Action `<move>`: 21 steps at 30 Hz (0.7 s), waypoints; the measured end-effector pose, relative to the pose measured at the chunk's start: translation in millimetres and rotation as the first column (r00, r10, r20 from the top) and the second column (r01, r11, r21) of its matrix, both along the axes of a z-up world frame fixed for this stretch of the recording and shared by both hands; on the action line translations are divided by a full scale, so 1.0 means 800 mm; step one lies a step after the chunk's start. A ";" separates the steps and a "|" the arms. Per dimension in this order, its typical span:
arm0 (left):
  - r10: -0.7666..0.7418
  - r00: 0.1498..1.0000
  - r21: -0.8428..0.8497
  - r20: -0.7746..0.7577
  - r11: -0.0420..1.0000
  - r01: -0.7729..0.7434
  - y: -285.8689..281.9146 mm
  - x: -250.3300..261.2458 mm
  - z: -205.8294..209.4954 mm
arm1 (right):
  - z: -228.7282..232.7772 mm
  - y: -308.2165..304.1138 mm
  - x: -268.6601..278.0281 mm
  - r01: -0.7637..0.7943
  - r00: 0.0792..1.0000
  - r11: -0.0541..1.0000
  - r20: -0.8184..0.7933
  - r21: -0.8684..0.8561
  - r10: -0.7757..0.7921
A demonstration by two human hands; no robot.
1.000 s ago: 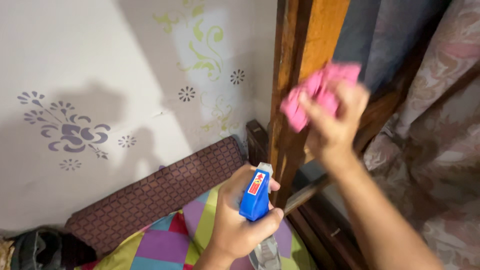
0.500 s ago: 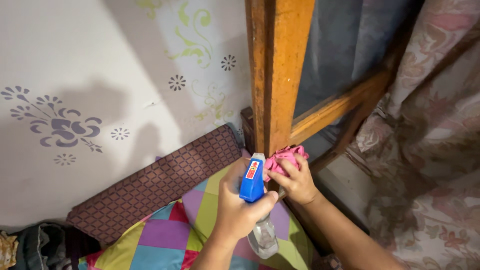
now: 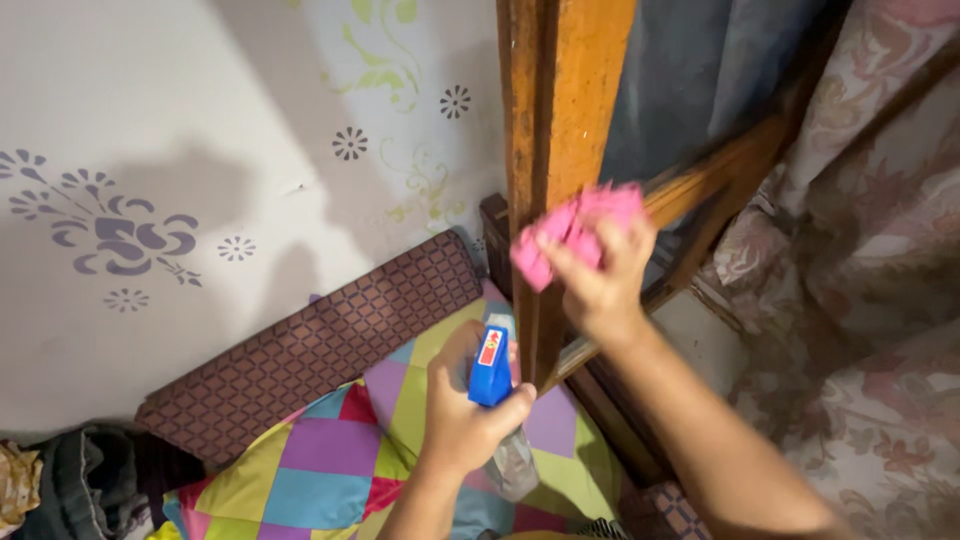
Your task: The person sprays a cleaning solution onto a wooden-framed window and wipes the glass and frame with a pink cloth. The person repeatedly sprays and wipes different sections of the window throughout the clip.
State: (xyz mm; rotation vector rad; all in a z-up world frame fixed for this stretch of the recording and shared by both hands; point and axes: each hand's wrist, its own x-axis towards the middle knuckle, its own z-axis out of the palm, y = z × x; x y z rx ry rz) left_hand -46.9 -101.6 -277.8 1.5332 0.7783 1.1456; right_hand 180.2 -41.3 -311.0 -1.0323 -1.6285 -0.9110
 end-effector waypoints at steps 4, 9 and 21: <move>0.002 1.000 0.041 -0.018 0.999 -0.001 0.000 0.008 -0.003 | -0.102 -0.025 -0.009 -0.037 0.999 0.968 -0.006 -0.249 0.037; -0.017 0.999 0.045 -0.040 0.999 0.019 0.002 0.023 -0.008 | -0.175 -0.041 -0.007 -0.029 0.999 0.903 0.011 -0.428 0.037; 0.282 0.907 0.265 -0.313 0.943 -0.201 0.028 0.111 -0.048 | -0.176 -0.111 0.033 -0.168 0.926 0.826 -0.373 -0.538 -0.055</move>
